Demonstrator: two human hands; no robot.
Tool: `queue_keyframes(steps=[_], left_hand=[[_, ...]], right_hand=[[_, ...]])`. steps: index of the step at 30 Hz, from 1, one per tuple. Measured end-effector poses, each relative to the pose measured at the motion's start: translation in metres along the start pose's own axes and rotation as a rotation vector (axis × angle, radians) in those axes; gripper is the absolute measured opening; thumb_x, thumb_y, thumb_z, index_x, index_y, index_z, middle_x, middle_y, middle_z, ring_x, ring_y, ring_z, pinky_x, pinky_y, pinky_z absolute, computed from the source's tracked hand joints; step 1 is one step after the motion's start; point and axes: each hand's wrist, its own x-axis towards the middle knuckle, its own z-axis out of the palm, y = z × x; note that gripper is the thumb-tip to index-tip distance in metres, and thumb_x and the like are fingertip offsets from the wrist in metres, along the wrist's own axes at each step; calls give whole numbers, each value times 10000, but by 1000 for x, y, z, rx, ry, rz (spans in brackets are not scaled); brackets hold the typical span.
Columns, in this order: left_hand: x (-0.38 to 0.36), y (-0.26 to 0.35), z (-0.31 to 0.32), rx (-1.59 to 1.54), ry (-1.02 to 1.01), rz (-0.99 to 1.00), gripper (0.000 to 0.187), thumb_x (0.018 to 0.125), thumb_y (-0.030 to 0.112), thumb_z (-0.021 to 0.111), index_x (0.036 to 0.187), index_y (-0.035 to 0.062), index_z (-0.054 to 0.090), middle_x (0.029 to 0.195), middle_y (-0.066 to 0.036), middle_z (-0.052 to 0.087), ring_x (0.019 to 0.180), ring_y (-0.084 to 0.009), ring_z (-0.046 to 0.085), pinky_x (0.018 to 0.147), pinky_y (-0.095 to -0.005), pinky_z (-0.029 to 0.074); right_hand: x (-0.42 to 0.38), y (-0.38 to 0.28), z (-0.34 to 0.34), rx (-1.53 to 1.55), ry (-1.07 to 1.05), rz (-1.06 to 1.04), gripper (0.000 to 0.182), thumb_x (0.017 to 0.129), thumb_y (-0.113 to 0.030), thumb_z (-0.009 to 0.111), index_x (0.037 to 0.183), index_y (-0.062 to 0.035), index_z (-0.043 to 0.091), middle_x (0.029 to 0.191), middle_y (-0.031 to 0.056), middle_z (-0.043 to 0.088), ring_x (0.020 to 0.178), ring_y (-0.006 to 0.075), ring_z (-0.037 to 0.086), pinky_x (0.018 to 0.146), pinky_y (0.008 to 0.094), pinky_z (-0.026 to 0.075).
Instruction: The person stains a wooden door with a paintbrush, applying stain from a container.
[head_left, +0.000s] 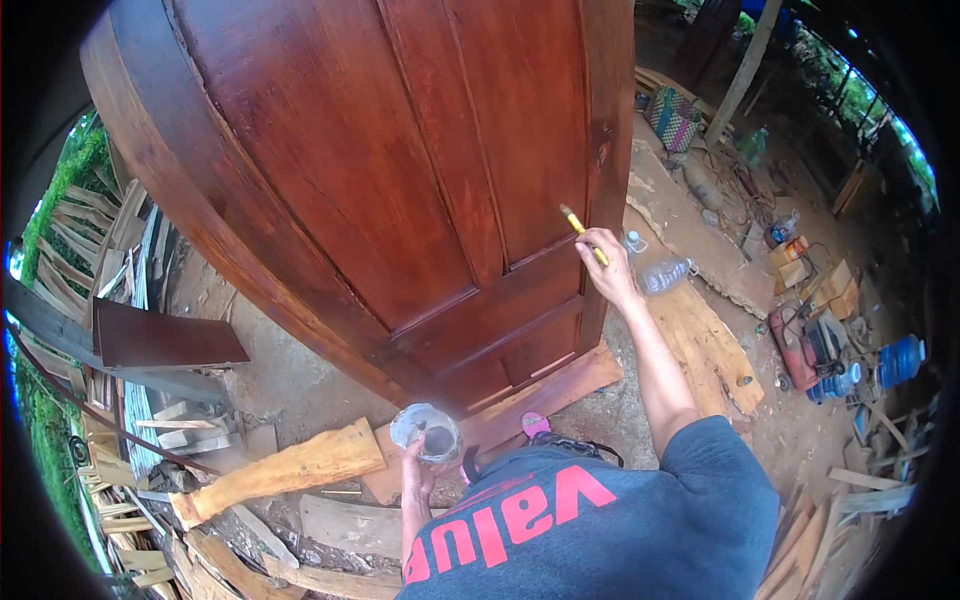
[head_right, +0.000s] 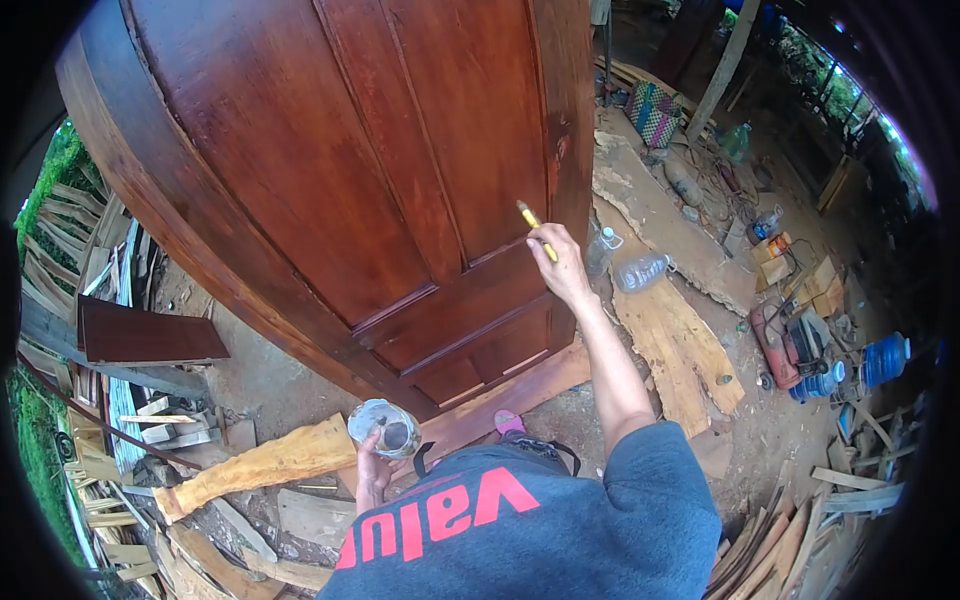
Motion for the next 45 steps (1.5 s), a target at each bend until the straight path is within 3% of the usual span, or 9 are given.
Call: queue_keyframes(steps=[4,6,11,21,24,30,33,38,45], left_hand=[[-1,9,21,4,-48,25,862,734,522,726,1469,232,380,1421,-86,484,1271,-334,487,986,-597,385],[-1,11,28,6,-86,29,849,741,520,723,1465,228,387,1412,-83,494,1265,-329,495,983,-594,386],[-2,13,28,30,-77,8,669,848,450,659,1417,175,439,1366,-94,528,1241,-320,516,964,-590,427],[0,9,2,-3,-84,62,803,765,533,696,1453,233,411,1429,-78,492,1280,-335,483,1000,-615,347],[-1,0,-7,-31,-75,19,773,775,538,700,1435,242,426,1410,-60,511,1280,-314,481,1002,-615,320],[0,-1,-17,-55,-68,29,743,771,547,692,1409,255,449,1384,-45,531,1265,-306,481,983,-591,334],[-1,2,-15,-73,-58,56,769,756,549,695,1419,252,440,1376,-48,534,1230,-301,507,942,-569,375],[3,0,-9,-97,-32,54,756,763,551,689,1410,241,454,1374,-55,540,1236,-309,504,971,-573,355],[12,-8,-29,-66,-77,-30,815,727,574,712,1422,237,451,1383,-58,541,1258,-311,498,988,-586,349]], right_hand=[[-11,23,14,-144,541,303,135,955,-156,624,989,-31,663,966,158,641,901,338,626,804,443,493],[-28,3,41,31,422,302,140,948,-154,639,976,-19,662,924,145,638,848,302,637,764,401,501],[-89,-63,83,523,-415,25,140,922,-133,677,997,-16,675,967,141,674,886,286,664,804,375,521],[-4,76,-11,-223,299,300,157,911,-176,664,931,-20,658,877,196,688,831,329,685,738,404,528],[55,19,-6,517,-9,533,186,958,-214,657,945,-29,639,790,56,681,641,140,700,569,248,563],[237,-168,-50,1310,39,-109,170,971,-71,585,1103,14,521,1031,178,661,939,300,722,819,361,610],[289,-231,-78,1450,215,-418,161,969,-94,599,1091,-2,547,956,153,682,886,268,729,752,336,616],[241,-168,-47,1165,337,-25,182,971,-172,630,1069,-24,590,897,113,701,714,190,711,578,275,571],[-66,12,56,770,477,1008,125,1000,-282,586,999,-157,594,767,-19,642,564,68,607,451,208,475]])
